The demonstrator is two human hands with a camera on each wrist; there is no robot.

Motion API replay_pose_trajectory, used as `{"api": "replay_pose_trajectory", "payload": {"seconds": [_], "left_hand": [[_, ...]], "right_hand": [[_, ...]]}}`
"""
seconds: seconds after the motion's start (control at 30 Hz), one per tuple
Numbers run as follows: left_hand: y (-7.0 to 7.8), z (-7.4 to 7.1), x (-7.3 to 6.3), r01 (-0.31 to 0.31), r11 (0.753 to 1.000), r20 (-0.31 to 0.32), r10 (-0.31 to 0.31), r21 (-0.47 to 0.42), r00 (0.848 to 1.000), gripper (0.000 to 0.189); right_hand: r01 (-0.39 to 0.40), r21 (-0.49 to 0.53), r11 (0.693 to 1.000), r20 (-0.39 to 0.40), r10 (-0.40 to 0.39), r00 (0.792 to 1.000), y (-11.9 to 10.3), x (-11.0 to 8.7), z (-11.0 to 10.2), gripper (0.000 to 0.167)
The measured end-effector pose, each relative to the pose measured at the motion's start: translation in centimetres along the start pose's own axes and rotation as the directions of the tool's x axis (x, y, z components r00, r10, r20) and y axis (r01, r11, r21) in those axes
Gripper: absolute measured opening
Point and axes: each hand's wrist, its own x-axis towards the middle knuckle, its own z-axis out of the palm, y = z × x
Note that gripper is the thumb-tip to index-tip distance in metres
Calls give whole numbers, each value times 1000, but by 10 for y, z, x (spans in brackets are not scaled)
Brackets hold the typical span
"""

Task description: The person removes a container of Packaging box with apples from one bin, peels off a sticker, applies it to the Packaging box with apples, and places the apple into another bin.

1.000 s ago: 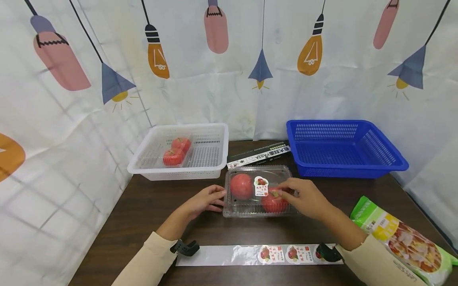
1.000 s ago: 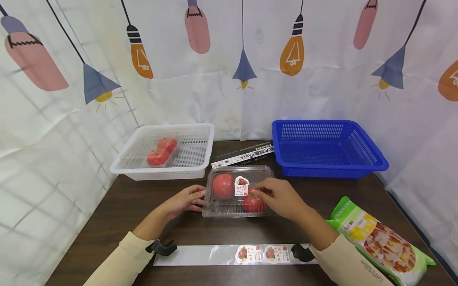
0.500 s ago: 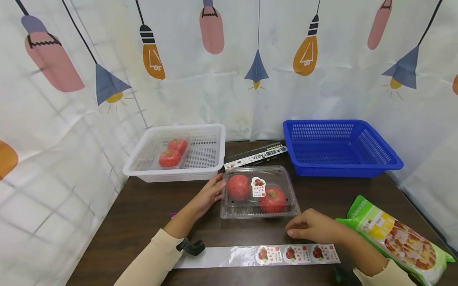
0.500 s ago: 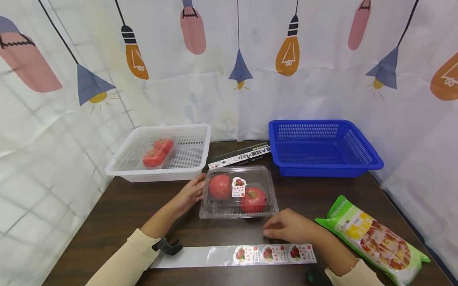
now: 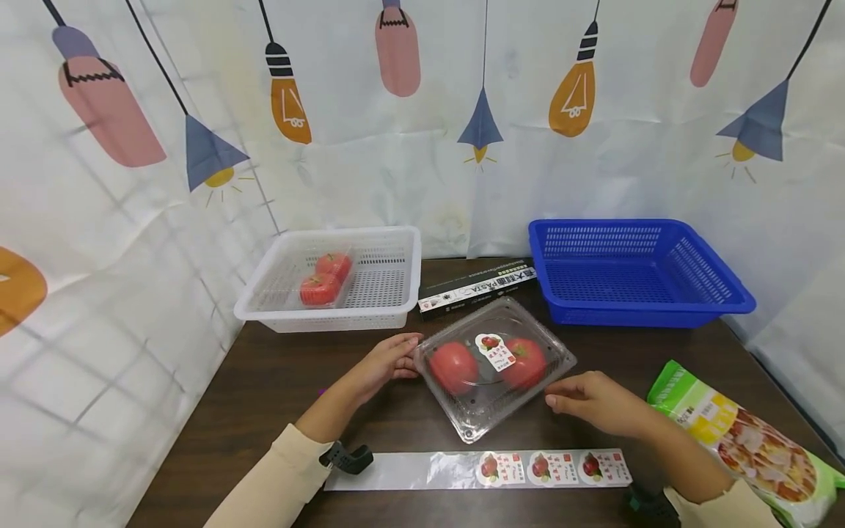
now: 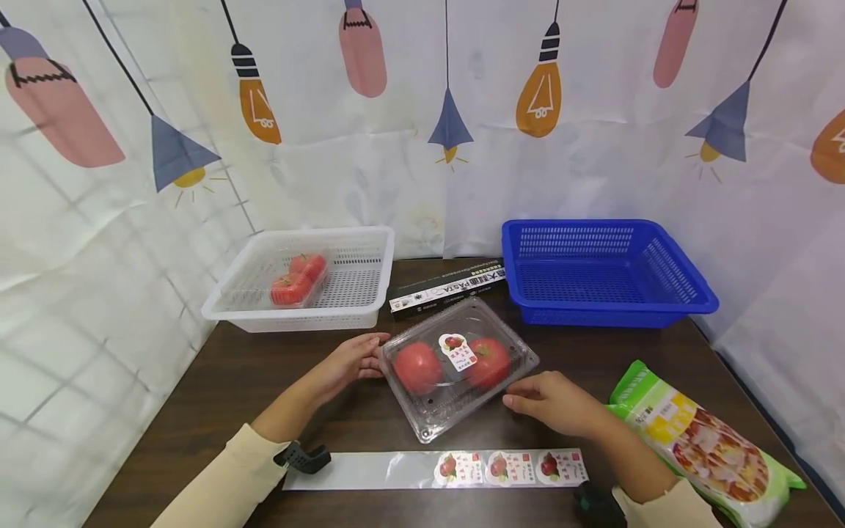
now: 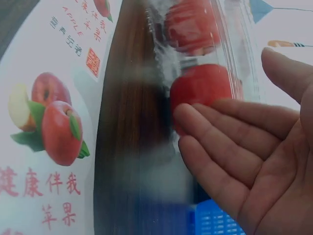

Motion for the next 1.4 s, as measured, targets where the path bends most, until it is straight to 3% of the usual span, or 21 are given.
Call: {"api": "replay_pose_trajectory", "payload": {"seconds": [0.17, 0.3, 0.6, 0.83, 1.03, 1.23, 1.4], "left_hand": [[-2, 3, -3, 54, 997, 59, -57, 49, 997, 62], [-4, 5, -5, 63, 995, 106, -71, 77, 992, 59], [-7, 17, -8, 47, 995, 200, -63, 86, 978, 57], [-6, 26, -11, 84, 991, 188, -102, 99, 977, 64], [-4, 33, -12, 129, 987, 159, -143, 95, 977, 72], [-4, 39, -12, 130, 989, 153, -138, 65, 979, 79], [-3, 44, -12, 125, 991, 147, -132, 54, 980, 84]], "right_hand": [[-63, 4, 998, -33, 63, 997, 2, 7, 1, 48], [-104, 39, 994, -71, 107, 992, 3, 12, 5, 51], [-199, 267, 943, -119, 237, 964, 2, 30, 12, 65], [-234, 312, 921, -149, 290, 945, -2, 39, 13, 72], [-289, 290, 912, -160, 344, 925, -7, 46, 11, 81], [-360, 217, 907, -164, 398, 903, -11, 53, 11, 92], [-354, 208, 912, -164, 389, 907, -14, 56, 11, 91]]}}
